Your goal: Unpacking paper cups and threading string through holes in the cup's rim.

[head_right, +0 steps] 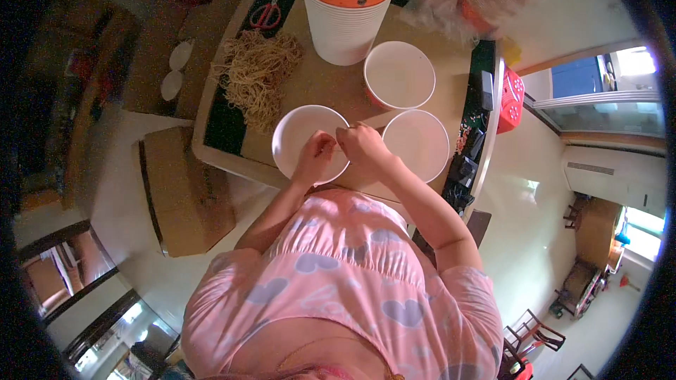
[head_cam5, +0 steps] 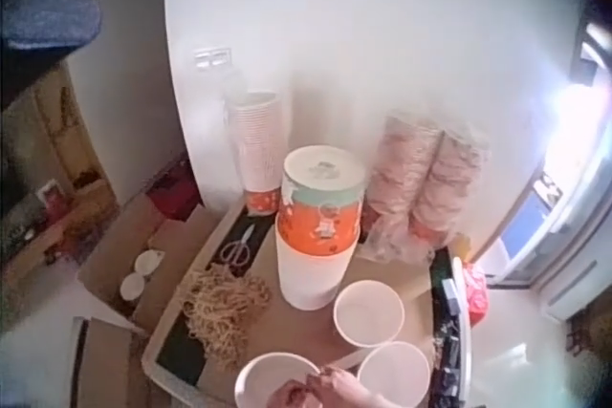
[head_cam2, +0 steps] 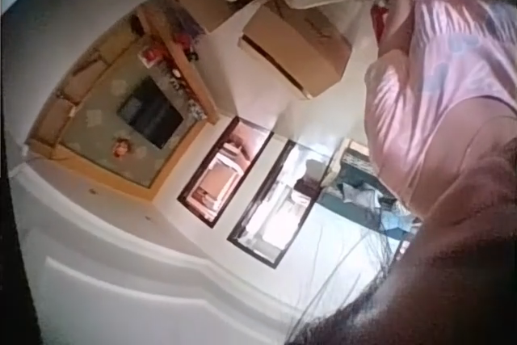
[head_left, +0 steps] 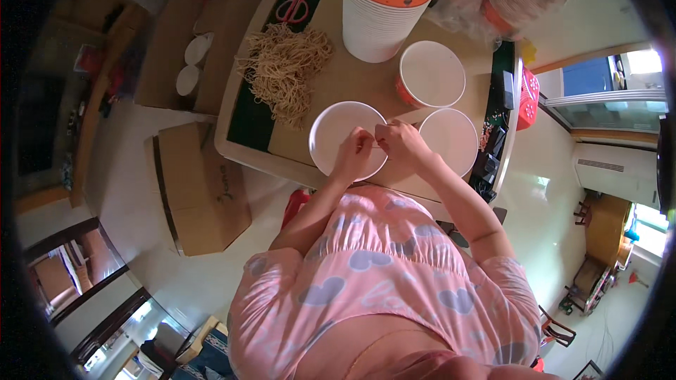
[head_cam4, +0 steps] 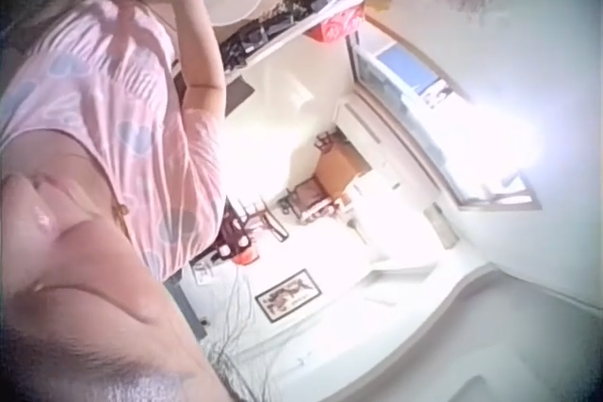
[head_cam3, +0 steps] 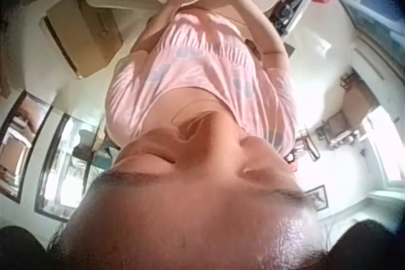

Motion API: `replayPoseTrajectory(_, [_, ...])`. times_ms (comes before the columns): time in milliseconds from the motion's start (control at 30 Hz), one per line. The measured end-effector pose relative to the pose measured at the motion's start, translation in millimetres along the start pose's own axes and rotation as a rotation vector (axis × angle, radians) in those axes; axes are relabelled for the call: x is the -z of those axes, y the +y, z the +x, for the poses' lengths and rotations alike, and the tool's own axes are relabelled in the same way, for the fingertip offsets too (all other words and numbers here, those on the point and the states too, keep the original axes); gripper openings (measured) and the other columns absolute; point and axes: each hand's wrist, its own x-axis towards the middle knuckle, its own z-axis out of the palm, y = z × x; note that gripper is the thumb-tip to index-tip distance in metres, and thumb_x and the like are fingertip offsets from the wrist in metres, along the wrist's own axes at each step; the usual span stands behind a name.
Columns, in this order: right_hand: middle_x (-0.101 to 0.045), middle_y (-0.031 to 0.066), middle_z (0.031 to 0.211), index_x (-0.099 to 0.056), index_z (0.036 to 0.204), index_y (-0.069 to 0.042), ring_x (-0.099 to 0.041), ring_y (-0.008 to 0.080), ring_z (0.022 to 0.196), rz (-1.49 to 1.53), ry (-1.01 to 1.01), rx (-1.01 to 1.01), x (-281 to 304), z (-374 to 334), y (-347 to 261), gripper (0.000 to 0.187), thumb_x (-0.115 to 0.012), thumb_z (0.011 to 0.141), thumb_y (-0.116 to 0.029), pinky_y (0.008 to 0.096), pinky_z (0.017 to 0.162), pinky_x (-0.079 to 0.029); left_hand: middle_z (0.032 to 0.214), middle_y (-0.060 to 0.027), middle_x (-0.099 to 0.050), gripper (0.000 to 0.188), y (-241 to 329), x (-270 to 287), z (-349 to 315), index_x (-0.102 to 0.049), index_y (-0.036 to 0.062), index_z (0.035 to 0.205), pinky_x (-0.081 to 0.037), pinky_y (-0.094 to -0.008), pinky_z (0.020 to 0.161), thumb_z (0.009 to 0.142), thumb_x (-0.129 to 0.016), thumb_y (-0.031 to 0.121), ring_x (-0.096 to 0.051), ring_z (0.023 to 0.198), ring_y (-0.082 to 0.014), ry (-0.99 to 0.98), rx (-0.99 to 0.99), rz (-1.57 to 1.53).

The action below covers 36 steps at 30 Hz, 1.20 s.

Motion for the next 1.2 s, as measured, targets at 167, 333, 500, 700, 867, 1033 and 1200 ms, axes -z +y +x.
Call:
replayPoseTrajectory(167, [-0.061,0.0151,0.073,-0.061,0.084,-0.003,-0.060,0.0281,0.067,0.313,-0.003,-0.159,4,-18,-1,0.009,-0.061,0.077,-0.009,0.0363,0.061,-0.048,0.074,-0.0059,-0.064,0.009,17,9,5,-0.059,0.0023,0.088,-0.048,-0.0276,0.059,0.081,-0.062,0.008,-0.061,0.066,-0.0126,-0.083,-0.053,0.061])
replayPoseTrajectory(333, [-0.060,0.0011,0.071,-0.062,0.085,-0.003,-0.057,0.0095,0.065,0.793,0.126,-0.337,-23,-36,14,0.004,-0.064,0.082,-0.005,0.0242,0.060,-0.048,0.086,-0.0036,-0.066,0.017,25,4,15,-0.064,0.0015,0.095,-0.048,-0.0234,0.070,0.080,-0.068,0.008,-0.058,0.075,-0.0077,-0.306,0.021,0.027])
replayPoseTrajectory(500, [-0.060,-0.0002,0.075,-0.060,0.089,-0.003,-0.056,0.0071,0.067,1.214,0.190,-0.449,-27,-37,13,0.010,-0.062,0.087,-0.013,0.0199,0.057,-0.044,0.080,-0.0020,-0.066,0.013,30,-4,13,-0.066,0.0005,0.088,-0.048,-0.0244,0.069,0.078,-0.070,0.008,-0.057,0.073,-0.0077,-0.313,0.042,0.018])
replayPoseTrajectory(700, [-0.057,0.0015,0.076,-0.058,0.092,-0.003,-0.054,0.0052,0.064,1.157,0.472,-0.410,-3,-33,25,0.007,-0.056,0.090,-0.009,0.0168,0.052,-0.040,0.073,-0.0050,-0.067,0.012,32,-5,13,-0.068,-0.0005,0.080,-0.048,-0.0255,0.066,0.077,-0.070,0.011,-0.058,0.068,-0.0083,-0.274,0.071,0.061])
replayPoseTrajectory(867, [-0.058,0.0099,0.090,-0.058,0.100,-0.003,-0.060,0.0191,0.072,0.441,0.160,0.034,37,-32,8,0.024,-0.056,0.078,0.006,0.0301,0.061,-0.049,0.072,-0.0079,-0.068,0.017,43,-3,12,-0.069,-0.0011,0.079,-0.049,-0.0267,0.063,0.075,-0.071,0.015,-0.060,0.066,-0.0093,-0.252,0.083,0.160])
replayPoseTrajectory(1033, [-0.059,0.0115,0.085,-0.057,0.091,-0.005,-0.059,0.0307,0.078,0.275,0.084,0.115,45,-29,3,0.020,-0.057,0.072,0.001,0.0386,0.066,-0.049,0.070,-0.0084,-0.067,0.017,35,-2,15,-0.069,-0.0017,0.080,-0.048,-0.0258,0.061,0.075,-0.070,0.015,-0.060,0.065,-0.0091,-0.286,0.044,0.040])
replayPoseTrajectory(1200, [-0.059,0.0124,0.082,-0.055,0.086,-0.004,-0.059,0.0321,0.075,0.240,0.073,0.084,43,-25,4,0.007,-0.055,0.080,-0.006,0.0405,0.064,-0.049,0.070,-0.0081,-0.067,0.015,35,-4,13,-0.068,-0.0024,0.078,-0.047,-0.0257,0.060,0.075,-0.070,0.013,-0.059,0.065,-0.0090,-0.249,0.056,0.015])
